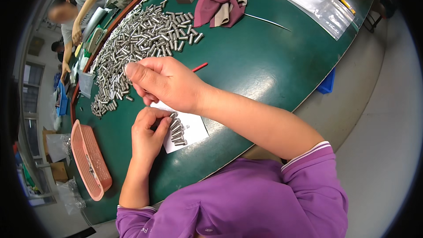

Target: The person arranges small cylindrical metal parts on a white paper on a green workbench. They pick up parts from a large pile, place them in rows, and occasionally use a small rectangular tool to adjust alignment. The person also uses a pink basket to hold some of the parts.

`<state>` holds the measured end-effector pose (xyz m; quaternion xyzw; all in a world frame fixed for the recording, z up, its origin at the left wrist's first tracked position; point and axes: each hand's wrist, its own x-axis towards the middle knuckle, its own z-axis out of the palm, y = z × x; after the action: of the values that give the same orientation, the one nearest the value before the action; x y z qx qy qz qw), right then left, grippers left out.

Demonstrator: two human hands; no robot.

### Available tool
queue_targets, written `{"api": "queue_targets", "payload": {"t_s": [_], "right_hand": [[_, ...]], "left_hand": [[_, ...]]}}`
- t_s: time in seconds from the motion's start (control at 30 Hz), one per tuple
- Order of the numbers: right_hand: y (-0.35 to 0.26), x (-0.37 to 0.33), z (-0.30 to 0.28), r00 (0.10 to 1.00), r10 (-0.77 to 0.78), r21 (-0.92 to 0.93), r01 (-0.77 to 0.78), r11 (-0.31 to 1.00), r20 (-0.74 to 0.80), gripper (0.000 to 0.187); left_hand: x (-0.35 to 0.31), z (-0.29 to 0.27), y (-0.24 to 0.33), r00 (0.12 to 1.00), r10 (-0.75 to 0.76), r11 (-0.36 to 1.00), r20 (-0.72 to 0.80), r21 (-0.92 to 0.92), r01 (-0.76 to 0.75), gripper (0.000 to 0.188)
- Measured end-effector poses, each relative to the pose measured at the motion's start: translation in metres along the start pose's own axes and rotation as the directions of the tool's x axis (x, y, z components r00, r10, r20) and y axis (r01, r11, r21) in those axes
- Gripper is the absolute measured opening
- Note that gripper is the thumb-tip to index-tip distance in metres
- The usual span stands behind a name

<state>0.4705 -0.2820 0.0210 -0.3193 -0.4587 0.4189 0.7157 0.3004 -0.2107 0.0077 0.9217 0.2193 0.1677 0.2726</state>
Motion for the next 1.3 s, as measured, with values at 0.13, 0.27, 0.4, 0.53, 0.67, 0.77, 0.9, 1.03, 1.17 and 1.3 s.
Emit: {"api": "queue_targets", "payload": {"t_s": [0.13,0.27,0.4,0.53,0.67,0.77,0.9,1.03,1.17,1.3], "right_hand": [[-0.016,-0.005,0.003,0.998,0.06,0.11,-0.058,0.992,-0.019,0.056],[-0.018,-0.007,0.003,0.995,0.092,0.155,-0.098,0.983,0.042,0.06],[-0.015,-0.009,0.014,0.998,0.06,0.095,-0.057,0.994,-0.025,0.064],[-0.011,-0.009,0.019,0.99,0.067,0.081,-0.057,0.995,-0.123,0.065],[-0.011,-0.008,0.02,0.987,0.042,0.075,-0.031,0.997,-0.158,0.064],[-0.011,-0.008,0.021,0.984,0.042,0.075,-0.029,0.997,-0.174,0.064],[-0.011,-0.008,0.02,0.98,0.015,0.056,-0.004,0.998,-0.197,0.063],[-0.01,-0.008,0.022,0.979,0.005,0.044,0.004,0.999,-0.204,0.062],[-0.006,-0.007,0.024,0.971,0.035,0.045,-0.025,0.999,-0.238,0.062],[-0.009,-0.007,0.024,0.965,0.09,0.077,-0.073,0.994,-0.246,0.061]], "left_hand": [[0.0,0.001,0.0,1.0,-0.015,1.0,-0.002,-0.014,0.014,0.009],[0.001,0.002,-0.002,0.998,0.046,0.999,-0.036,-0.01,-0.046,0.01],[-0.001,0.003,-0.004,0.998,0.025,0.999,-0.05,-0.021,-0.026,0.01],[0.0,0.002,-0.001,1.0,-0.012,0.999,-0.015,-0.036,0.012,0.01],[0.0,-0.001,-0.002,1.0,-0.01,1.0,0.021,0.0,0.01,0.011],[0.001,0.001,-0.001,1.0,-0.001,1.0,-0.02,-0.022,0.001,0.01],[0.0,0.003,-0.004,0.999,-0.017,0.999,-0.038,-0.051,0.015,0.009],[0.0,0.003,-0.004,0.999,-0.02,0.997,-0.036,-0.072,0.018,0.008],[0.0,0.005,-0.004,0.999,-0.025,0.998,-0.038,-0.062,0.023,0.008],[0.001,0.003,0.0,0.997,-0.069,0.995,-0.013,-0.071,0.068,0.007]]}}
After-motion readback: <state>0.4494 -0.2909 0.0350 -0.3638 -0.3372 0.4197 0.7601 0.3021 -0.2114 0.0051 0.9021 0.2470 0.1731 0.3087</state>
